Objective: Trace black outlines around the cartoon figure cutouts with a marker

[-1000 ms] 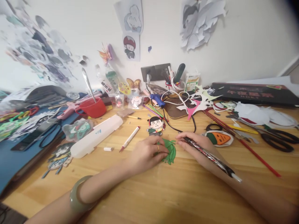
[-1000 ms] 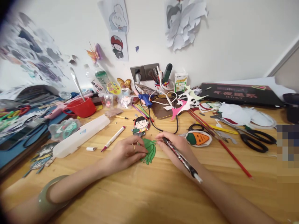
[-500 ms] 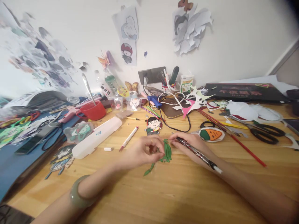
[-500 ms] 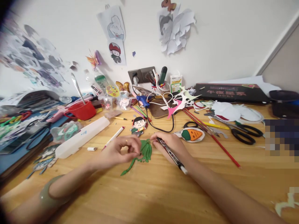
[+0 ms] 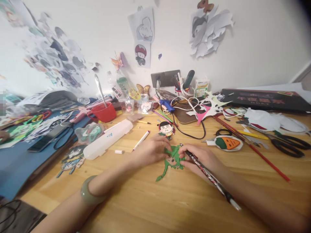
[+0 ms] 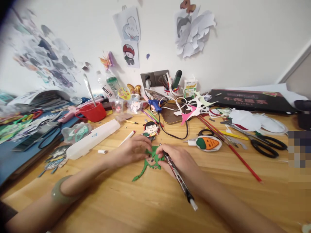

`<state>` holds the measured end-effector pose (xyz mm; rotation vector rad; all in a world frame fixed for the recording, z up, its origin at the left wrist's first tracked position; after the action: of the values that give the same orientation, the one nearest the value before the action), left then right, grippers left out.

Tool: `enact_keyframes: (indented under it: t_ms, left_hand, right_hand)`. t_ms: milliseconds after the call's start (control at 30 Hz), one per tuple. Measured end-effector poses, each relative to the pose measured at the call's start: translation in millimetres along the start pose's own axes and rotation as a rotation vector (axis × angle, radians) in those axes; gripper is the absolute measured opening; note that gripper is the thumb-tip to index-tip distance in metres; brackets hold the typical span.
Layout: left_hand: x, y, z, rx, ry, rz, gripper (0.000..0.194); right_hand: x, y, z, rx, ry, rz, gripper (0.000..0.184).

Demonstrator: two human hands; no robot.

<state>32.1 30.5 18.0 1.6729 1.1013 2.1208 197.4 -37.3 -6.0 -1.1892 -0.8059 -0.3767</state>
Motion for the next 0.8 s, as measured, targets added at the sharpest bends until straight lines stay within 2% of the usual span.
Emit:
enact_keyframes:
  t_ms: [133,300,367,467,533,600,667,733,800]
  left_hand:
    - [-10.4,-10.0,0.9,0.003,-0.029,0.093,0.016]
    - [-12.1,-12.9,0.3,0.015,-0.003,0.134,0.018]
    - [-12.7,-13.2,0.3,0.019,0.007,0.138,0.018]
    - [-13.2,-13.1,0.4,0.025,0.018,0.140,0.018]
    - [-13.2,-12.9,0.3,0.028,0.022,0.143,0.018]
    - [-13.4,-13.0,0.1,0.032,0.021,0.147,0.018]
    - [-13.9,-13.2,-0.4,0.039,0.022,0.152,0.018]
    - [-14.6,-12.9,-1.3,0.049,0.029,0.160,0.018]
    - [-15.4,-11.6,-2.5,0.060,0.042,0.170,0.018]
  right_hand:
    - [-3.0,0.6,0.4,-0.023,-0.030,-0.006,0.015]
    - [-6.9,-5.8,-2.8,-0.023,-0.088,-0.087,0.014]
    - [-9.8,-7.7,-3.3,-0.057,-0.107,-0.040,0.018]
    - [-7.9,-8.0,-1.2,-0.131,-0.139,0.242,0.018]
    - [3.3,-6.0,0.5,-0.186,-0.106,0.486,0.022]
    - [23.7,0.3,-0.1,-0.268,0.054,0.654,0.017]
    - [40.9,5.1,-0.8,-0.235,0.072,0.885,0.019]
    - [53.7,12.0,-1.9,-0.231,0.132,1.004,0.015]
    - [58.3,17.9,-2.1,-0.244,0.208,0.987,0.015]
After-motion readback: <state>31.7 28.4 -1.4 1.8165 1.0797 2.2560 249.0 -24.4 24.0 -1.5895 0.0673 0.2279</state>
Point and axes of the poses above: each hand's wrist, its own z-axis towards the middle knuckle, its own x-axis out of the back of the hand, y = z × x, the point moved 3 cm from there along z, towards the middle knuckle, and after that the axes turned 8 degrees about -y, right-handed, at the moved point
